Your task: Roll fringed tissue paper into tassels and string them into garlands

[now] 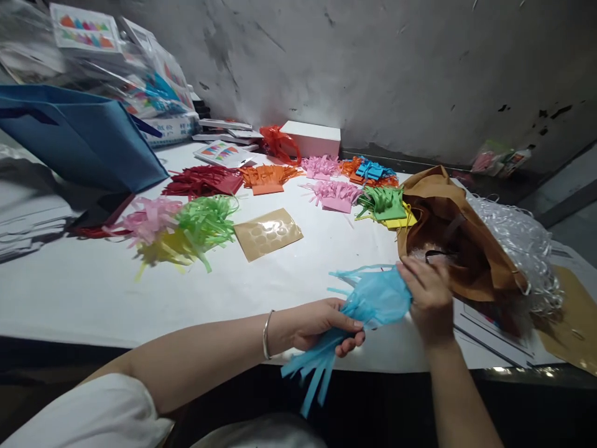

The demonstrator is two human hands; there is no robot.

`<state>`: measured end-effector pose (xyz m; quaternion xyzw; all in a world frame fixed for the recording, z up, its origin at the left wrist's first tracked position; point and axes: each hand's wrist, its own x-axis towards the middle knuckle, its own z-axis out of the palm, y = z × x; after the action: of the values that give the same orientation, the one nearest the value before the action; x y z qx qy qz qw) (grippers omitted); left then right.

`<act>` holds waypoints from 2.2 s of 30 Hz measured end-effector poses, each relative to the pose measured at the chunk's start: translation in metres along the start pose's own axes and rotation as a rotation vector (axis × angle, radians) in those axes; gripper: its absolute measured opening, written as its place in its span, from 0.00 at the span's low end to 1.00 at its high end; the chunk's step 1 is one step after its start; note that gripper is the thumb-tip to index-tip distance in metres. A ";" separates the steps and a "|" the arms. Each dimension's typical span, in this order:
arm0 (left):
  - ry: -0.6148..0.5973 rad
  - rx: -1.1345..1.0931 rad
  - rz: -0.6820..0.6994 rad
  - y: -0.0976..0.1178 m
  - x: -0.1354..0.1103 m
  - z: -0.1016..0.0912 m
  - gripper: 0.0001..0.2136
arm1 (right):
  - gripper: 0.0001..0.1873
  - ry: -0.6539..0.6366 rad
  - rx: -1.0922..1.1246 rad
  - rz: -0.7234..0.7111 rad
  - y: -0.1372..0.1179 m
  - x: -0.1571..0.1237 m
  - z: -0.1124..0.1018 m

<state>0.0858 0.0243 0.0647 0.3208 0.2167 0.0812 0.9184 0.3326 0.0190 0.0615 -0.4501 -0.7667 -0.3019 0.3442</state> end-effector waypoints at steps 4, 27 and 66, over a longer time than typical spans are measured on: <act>-0.007 0.059 0.016 0.016 -0.004 0.000 0.11 | 0.25 0.064 -0.184 0.052 0.004 -0.008 -0.031; 0.516 2.028 0.662 -0.060 -0.070 -0.058 0.17 | 0.30 -0.425 0.330 0.013 -0.130 -0.054 0.004; 0.373 1.961 0.908 -0.078 -0.107 -0.052 0.14 | 0.43 -0.964 0.923 0.310 -0.121 0.013 0.035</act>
<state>-0.0324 -0.0387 0.0169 0.9447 0.1843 0.2516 0.1016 0.2098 0.0025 0.0326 -0.4460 -0.8112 0.3426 0.1602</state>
